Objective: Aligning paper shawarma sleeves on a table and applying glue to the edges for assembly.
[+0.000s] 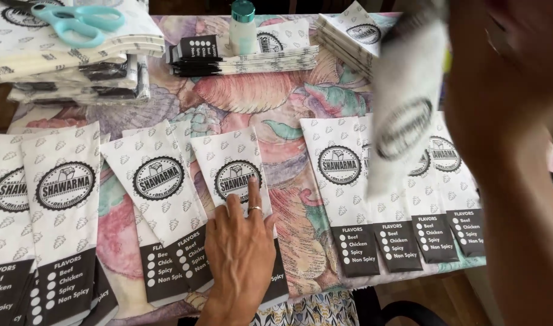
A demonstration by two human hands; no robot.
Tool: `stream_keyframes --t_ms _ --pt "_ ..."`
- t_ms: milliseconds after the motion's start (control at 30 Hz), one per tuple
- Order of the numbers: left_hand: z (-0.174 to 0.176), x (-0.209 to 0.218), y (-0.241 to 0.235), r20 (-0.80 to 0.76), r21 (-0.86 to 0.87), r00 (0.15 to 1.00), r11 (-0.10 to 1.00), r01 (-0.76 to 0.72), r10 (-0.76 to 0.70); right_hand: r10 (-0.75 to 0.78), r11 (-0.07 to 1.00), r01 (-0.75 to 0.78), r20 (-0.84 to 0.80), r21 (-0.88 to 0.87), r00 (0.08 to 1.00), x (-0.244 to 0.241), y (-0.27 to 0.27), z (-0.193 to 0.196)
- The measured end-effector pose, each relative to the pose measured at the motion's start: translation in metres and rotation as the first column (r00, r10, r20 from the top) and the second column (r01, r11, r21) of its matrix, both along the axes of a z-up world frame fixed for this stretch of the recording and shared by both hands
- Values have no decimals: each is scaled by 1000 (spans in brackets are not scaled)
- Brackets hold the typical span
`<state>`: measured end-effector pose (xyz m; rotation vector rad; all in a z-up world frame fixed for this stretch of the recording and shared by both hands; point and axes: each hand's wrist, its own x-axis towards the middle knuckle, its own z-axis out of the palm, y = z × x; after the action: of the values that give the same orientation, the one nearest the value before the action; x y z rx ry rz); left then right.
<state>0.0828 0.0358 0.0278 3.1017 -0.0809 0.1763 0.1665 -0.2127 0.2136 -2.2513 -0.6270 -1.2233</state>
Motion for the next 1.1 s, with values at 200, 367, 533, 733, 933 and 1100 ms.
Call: stream_keyframes --t_ms 200,367,533,733,933,1100 --pt "-3 -7 11 -26 -31 1000 999 10 -11 -5 999 12 182 -41 983 2 15 -6" --pt "-12 -9 25 22 0 1000 1000 15 -15 122 990 -90 347 -107 930 -43 45 -45" --pt "-8 -18 28 193 43 977 996 83 -89 196 962 -217 -134 -168 971 -116 56 -136" --pt "-7 -43 2 535 -336 826 853 399 -175 137 968 -194 -313 -158 940 -158 53 -180" --pt "-17 -40 -18 462 -289 827 828 480 -319 -14 1000 18 -508 4 861 -156 27 -148" --pt "-31 -39 -22 389 -286 837 813 507 -385 -36 996 -13 -525 -89 850 -158 6 -169"
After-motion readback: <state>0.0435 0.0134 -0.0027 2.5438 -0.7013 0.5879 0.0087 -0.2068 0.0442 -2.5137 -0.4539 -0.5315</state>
